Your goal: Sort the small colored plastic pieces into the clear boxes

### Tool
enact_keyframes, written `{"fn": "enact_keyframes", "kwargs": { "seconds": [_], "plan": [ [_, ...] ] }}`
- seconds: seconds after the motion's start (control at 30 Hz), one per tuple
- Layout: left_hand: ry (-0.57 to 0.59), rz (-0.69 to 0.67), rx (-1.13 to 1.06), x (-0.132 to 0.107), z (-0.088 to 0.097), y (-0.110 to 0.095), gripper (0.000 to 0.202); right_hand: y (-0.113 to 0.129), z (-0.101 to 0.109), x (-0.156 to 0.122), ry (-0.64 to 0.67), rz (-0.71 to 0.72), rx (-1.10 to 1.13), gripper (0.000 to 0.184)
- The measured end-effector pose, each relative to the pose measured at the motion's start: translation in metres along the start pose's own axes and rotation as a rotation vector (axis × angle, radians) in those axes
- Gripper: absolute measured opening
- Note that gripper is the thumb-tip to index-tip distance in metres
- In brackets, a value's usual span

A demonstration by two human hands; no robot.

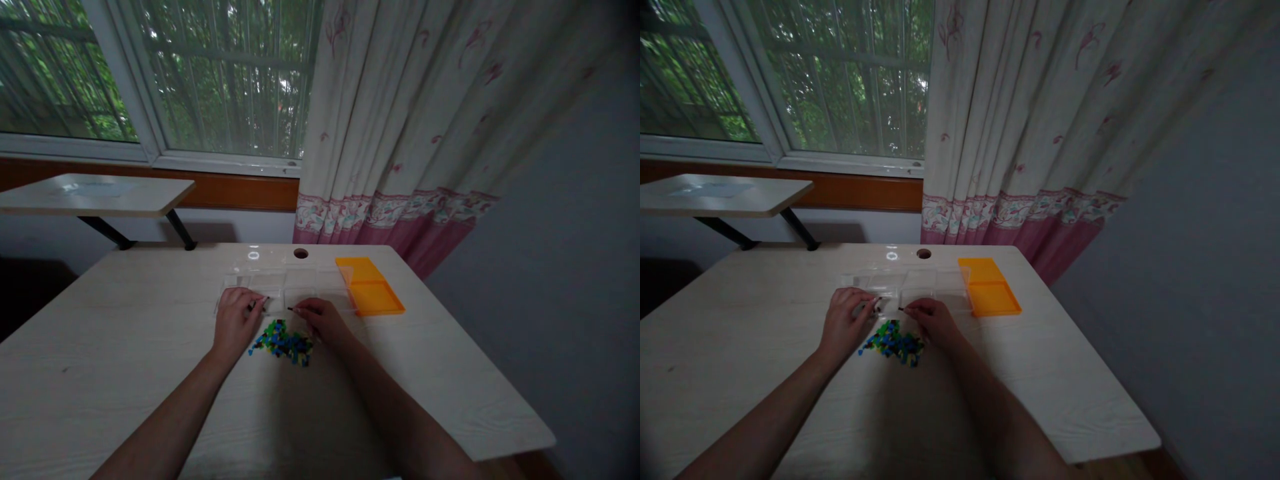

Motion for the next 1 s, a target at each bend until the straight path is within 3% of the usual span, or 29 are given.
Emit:
{"fn": "enact_keyframes", "kwargs": {
  "seconds": [0.2,0.6,1.0],
  "plan": [
    [0.012,0.052,0.041,-0.0008,-0.0017,0.0034,0.020,0.0008,0.0024,-0.0002,-0.112,0.055,-0.040,0.036],
    [0.081,0.066,0.037,0.0010,-0.0079,0.0012,0.020,0.0002,0.0010,0.0014,-0.102,0.033,-0.073,0.036],
    [0.063,0.061,0.020,0.0011,-0.0069,-0.0001,0.016,-0.0004,0.0008,0.0025,-0.116,-0.001,-0.081,0.035]
  ]
}}
Point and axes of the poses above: each hand's wrist, its own x-axis towards the middle knuckle, its own z-axis out of the back of the hand, y = z × x, the point moved 7 cm from there along x, towards the middle knuckle, and after that the axes turned 12 degrees about y, right-handed, at the moved point
